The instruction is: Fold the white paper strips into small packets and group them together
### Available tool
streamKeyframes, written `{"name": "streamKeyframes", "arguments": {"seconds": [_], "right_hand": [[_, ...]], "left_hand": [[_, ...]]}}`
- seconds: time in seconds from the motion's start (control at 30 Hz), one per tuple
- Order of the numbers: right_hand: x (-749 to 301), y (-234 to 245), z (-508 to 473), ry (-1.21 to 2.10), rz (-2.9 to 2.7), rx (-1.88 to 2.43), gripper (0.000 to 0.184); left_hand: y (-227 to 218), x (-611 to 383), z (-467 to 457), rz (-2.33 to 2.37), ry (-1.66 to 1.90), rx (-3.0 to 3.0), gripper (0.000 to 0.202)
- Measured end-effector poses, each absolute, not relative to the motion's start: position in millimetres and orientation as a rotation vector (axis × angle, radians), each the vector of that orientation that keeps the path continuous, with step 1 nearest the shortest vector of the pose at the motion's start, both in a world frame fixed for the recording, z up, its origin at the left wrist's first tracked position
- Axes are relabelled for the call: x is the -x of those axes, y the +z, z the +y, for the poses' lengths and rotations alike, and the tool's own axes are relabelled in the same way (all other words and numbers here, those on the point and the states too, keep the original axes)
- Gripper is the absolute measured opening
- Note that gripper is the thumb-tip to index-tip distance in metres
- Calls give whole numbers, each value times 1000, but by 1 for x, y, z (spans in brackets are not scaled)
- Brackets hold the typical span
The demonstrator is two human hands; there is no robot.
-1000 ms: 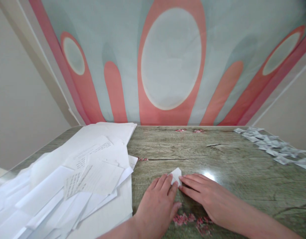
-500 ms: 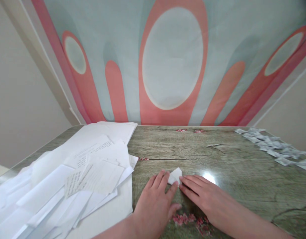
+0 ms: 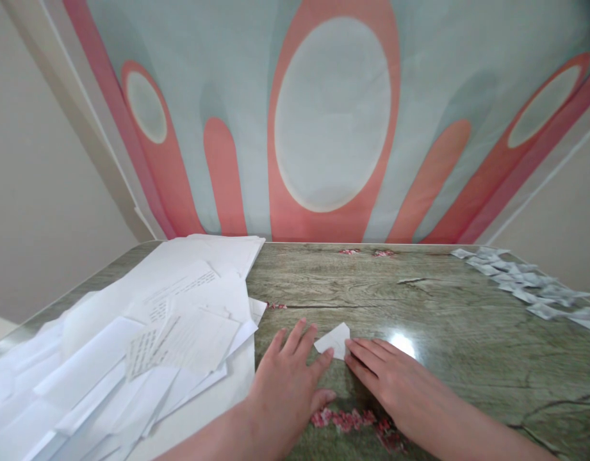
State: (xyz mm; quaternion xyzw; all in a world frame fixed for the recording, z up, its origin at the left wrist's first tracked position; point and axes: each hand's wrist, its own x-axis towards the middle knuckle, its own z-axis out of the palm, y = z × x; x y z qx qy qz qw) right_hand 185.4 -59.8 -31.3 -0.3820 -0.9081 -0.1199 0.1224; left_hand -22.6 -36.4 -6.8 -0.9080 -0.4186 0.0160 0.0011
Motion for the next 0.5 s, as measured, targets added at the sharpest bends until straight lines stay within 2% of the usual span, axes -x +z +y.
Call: {"name": "streamKeyframes", "arguments": {"seconds": [0.23, 0.5], "right_hand": [[-185, -31, -59, -326, -2659, 1137, 35], [-185, -42, -60, -372, -2586, 1109, 33]], "left_hand": [[2, 25, -34, -1333, 102, 2823, 42], [-19, 8, -50, -1157, -118, 2770, 38]]}}
